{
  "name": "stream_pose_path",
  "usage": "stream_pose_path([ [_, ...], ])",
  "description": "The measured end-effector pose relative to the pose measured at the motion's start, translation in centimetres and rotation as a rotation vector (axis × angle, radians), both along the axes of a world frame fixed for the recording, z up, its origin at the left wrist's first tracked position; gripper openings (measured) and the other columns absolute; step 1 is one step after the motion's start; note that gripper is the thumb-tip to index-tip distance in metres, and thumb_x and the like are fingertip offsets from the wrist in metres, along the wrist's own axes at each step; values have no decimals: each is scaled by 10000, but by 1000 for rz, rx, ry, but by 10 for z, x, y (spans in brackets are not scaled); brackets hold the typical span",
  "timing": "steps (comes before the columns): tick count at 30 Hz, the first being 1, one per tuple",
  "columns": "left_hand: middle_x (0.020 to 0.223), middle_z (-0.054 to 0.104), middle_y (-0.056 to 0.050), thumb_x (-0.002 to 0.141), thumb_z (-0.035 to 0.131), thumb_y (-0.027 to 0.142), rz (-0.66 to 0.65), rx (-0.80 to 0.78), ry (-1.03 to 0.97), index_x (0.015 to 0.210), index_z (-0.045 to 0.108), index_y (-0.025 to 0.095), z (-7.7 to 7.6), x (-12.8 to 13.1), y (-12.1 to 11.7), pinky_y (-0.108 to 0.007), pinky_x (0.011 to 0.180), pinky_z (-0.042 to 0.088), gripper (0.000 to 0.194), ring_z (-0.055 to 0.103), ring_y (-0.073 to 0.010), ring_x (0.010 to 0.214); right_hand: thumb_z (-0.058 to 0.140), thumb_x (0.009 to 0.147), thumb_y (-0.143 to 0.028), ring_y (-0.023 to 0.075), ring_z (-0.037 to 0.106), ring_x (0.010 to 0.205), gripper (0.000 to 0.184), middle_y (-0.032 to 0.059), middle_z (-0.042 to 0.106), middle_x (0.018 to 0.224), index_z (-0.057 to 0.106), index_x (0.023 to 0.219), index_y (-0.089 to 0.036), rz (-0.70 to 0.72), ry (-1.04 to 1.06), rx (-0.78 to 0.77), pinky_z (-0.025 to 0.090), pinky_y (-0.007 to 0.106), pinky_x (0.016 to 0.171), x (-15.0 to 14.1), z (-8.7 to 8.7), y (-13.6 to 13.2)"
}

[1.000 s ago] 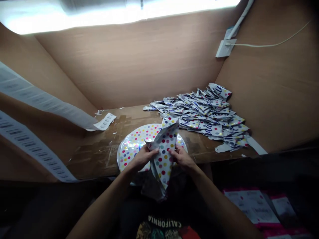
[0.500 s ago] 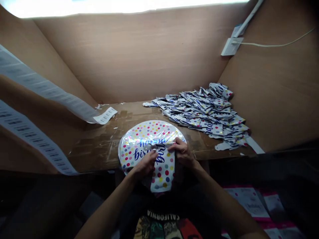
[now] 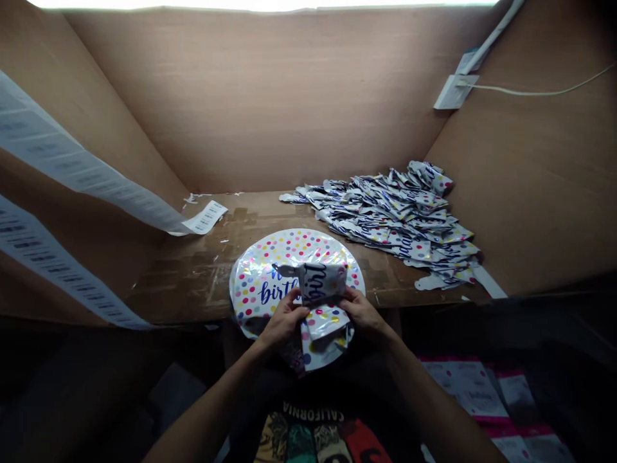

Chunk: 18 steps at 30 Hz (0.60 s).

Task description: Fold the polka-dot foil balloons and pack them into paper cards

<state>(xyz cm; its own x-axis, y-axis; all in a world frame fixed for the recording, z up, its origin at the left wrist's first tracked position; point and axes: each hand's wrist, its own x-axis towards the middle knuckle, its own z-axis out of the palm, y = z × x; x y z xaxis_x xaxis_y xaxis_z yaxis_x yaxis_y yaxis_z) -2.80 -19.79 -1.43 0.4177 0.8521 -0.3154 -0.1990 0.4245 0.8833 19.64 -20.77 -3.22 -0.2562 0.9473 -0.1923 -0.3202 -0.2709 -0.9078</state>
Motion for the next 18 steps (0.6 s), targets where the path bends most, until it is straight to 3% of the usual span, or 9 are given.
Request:
stream_pose_path([
  [3,593,584,15,705,786,316,23,7,-4,708,664,152,3,-10,7,-214,561,435,204,530,-103,536,795,782,-310,164,630,731,117,26,676,822,804,814,-198,12,-18,136,509,289,687,5,8,-2],
  [5,680,637,-17,737,757,360,-13,29,12,763,708,156,8,-15,12,-240,602,476,211,593,-141,610,752,760,-212,183,643,824,58,36,660,888,807,741,-207,32,-103,255,517,302,739,11,11,1],
  [8,970,703,-70,799,747,381,-77,223,140,1002,765,207,10,-14,18,-325,762,544,268,671,-220,840,624,800,-170,212,652,919,202,57,659,958,808,736,-226,2,-366,429,536,346,833,22,14,16],
  [10,1042,686,-84,805,762,314,-94,463,350,1006,785,225,5,-9,23,-363,884,537,221,663,-248,948,535,866,-184,245,652,1038,291,83,678,1086,821,868,-237,-144,-612,527,533,399,938,25,16,30],
  [13,1113,657,-102,835,712,232,-48,701,648,1081,772,235,-13,-1,33,-426,1007,502,253,647,-280,1047,441,978,-226,290,538,1332,430,124,592,1428,703,1319,-226,-334,-951,701,412,487,1153,14,19,47],
  [15,1325,599,-143,833,708,209,-23,792,843,1197,727,228,-25,1,38,-490,1076,459,365,587,-335,1217,444,1020,-292,313,395,1479,520,145,463,1585,518,1523,-186,-209,-1137,822,298,521,1233,-5,14,50],
  [18,1620,399,-139,880,659,212,-115,927,1105,1417,602,255,-38,-5,43,-581,1161,339,541,349,-399,1478,490,1026,-424,340,250,1558,651,139,364,1654,366,1614,-173,77,-1341,874,171,562,1269,-31,-10,48],
])
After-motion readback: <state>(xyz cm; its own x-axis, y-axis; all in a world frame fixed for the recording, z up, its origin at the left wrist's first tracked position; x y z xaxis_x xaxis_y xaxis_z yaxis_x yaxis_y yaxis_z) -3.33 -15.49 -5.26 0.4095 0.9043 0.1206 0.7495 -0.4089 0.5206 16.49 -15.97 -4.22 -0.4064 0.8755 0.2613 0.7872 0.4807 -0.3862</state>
